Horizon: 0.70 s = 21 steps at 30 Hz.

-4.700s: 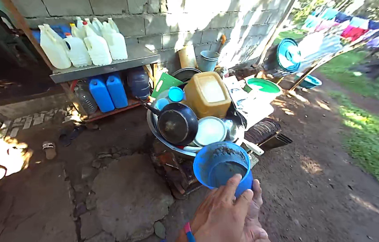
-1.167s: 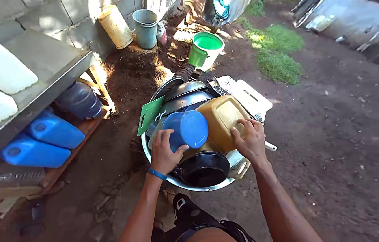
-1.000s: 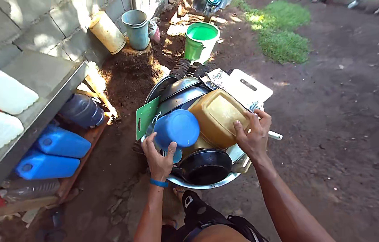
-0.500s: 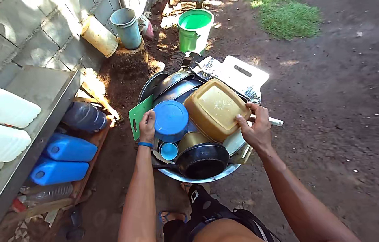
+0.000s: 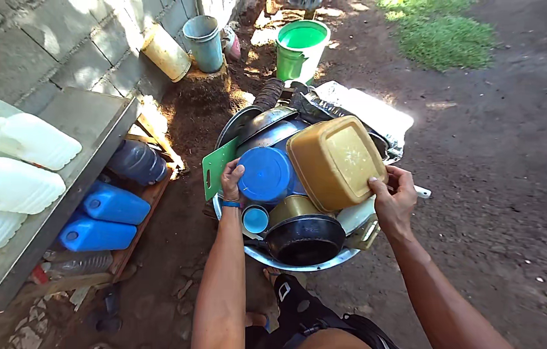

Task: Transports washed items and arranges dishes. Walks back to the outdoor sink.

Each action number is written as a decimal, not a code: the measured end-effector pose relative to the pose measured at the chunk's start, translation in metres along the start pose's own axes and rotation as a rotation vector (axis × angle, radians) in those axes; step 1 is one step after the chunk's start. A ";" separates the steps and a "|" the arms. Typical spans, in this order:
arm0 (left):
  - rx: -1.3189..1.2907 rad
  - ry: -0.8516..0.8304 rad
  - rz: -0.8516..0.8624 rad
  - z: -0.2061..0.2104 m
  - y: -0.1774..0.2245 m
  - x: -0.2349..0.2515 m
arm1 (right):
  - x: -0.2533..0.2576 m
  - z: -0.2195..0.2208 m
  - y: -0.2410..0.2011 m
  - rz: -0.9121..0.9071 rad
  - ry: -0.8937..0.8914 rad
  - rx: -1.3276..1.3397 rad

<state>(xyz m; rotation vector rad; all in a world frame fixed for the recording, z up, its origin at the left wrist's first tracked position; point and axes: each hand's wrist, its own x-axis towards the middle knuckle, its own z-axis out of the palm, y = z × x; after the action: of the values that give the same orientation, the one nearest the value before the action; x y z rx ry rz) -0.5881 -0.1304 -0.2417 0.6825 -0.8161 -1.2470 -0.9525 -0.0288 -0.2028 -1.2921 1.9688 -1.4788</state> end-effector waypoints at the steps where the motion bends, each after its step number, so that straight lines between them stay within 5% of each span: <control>1: -0.021 -0.017 -0.003 -0.001 -0.001 -0.001 | -0.001 0.000 0.000 -0.007 0.007 0.001; 7: 0.129 -0.060 -0.192 0.002 0.008 -0.020 | 0.001 0.004 -0.004 0.021 0.016 0.028; 13: 0.900 -0.047 -0.230 0.007 0.054 -0.036 | 0.000 -0.003 -0.009 0.040 -0.065 -0.019; 21: 0.953 -0.002 -0.303 0.026 0.063 -0.054 | 0.003 0.003 -0.013 -0.025 -0.077 -0.018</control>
<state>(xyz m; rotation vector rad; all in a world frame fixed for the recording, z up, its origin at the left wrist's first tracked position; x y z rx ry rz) -0.5826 -0.0650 -0.1840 1.6125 -1.3536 -1.0761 -0.9458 -0.0331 -0.1917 -1.3644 1.9279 -1.4049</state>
